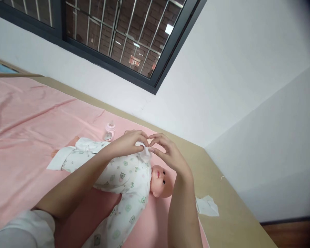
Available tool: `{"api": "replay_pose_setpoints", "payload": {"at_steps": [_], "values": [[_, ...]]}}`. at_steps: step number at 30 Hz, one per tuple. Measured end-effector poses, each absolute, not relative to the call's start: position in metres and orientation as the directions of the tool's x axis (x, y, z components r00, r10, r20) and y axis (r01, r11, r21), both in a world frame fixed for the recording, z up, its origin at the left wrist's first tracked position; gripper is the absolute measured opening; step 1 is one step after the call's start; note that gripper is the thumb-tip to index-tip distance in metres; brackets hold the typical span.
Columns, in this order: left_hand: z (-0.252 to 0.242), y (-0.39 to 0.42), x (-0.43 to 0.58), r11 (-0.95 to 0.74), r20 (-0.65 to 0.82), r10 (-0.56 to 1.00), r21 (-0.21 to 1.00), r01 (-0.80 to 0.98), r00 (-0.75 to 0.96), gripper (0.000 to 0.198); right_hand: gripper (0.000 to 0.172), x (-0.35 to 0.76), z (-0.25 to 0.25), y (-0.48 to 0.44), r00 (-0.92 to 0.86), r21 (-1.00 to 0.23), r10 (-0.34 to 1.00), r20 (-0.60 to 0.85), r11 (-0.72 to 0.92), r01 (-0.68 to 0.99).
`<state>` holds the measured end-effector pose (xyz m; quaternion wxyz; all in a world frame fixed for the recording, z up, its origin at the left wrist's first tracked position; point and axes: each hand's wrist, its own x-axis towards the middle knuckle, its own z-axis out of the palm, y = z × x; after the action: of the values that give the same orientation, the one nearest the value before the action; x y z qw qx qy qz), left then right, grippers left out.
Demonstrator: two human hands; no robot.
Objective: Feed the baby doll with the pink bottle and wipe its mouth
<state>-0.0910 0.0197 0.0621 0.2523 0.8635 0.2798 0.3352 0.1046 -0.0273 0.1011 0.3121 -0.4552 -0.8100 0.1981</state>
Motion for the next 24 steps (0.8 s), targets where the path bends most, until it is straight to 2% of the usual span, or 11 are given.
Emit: {"api": "replay_pose_setpoints", "payload": {"at_steps": [3, 6, 11, 15, 21, 24], "values": [[0.061, 0.030, -0.099, -0.695, 0.458, 0.675, 0.658, 0.290, 0.579, 0.027, 0.014, 0.098, 0.106, -0.016, -0.411, -0.584, 0.865, 0.288, 0.498, 0.641], [0.061, 0.041, -0.110, -0.671, 0.482, 0.714, 0.677, 0.301, 0.508, 0.028, 0.017, 0.094, 0.110, 0.003, -0.405, -0.619, 0.878, 0.254, 0.469, 0.630], [0.064, 0.052, -0.138, -0.552, 0.440, 0.829, 0.742, 0.380, 0.346, 0.032, 0.025, 0.102, 0.105, 0.049, -0.274, -0.677, 0.945, 0.177, 0.319, 0.663], [0.063, 0.060, -0.160, -0.494, 0.412, 0.867, 0.784, 0.376, 0.281, 0.031, 0.025, 0.125, 0.089, 0.087, -0.134, -0.616, 0.972, 0.192, 0.226, 0.754], [0.057, 0.073, -0.178, -0.445, 0.399, 0.896, 0.818, 0.365, 0.197, 0.034, 0.036, 0.147, 0.064, 0.126, 0.050, -0.538, 0.985, 0.166, 0.048, 0.842], [0.056, 0.077, -0.182, -0.442, 0.399, 0.897, 0.830, 0.340, 0.190, 0.034, 0.033, 0.148, 0.056, 0.140, 0.106, -0.544, 0.981, 0.160, -0.002, 0.839]]}}
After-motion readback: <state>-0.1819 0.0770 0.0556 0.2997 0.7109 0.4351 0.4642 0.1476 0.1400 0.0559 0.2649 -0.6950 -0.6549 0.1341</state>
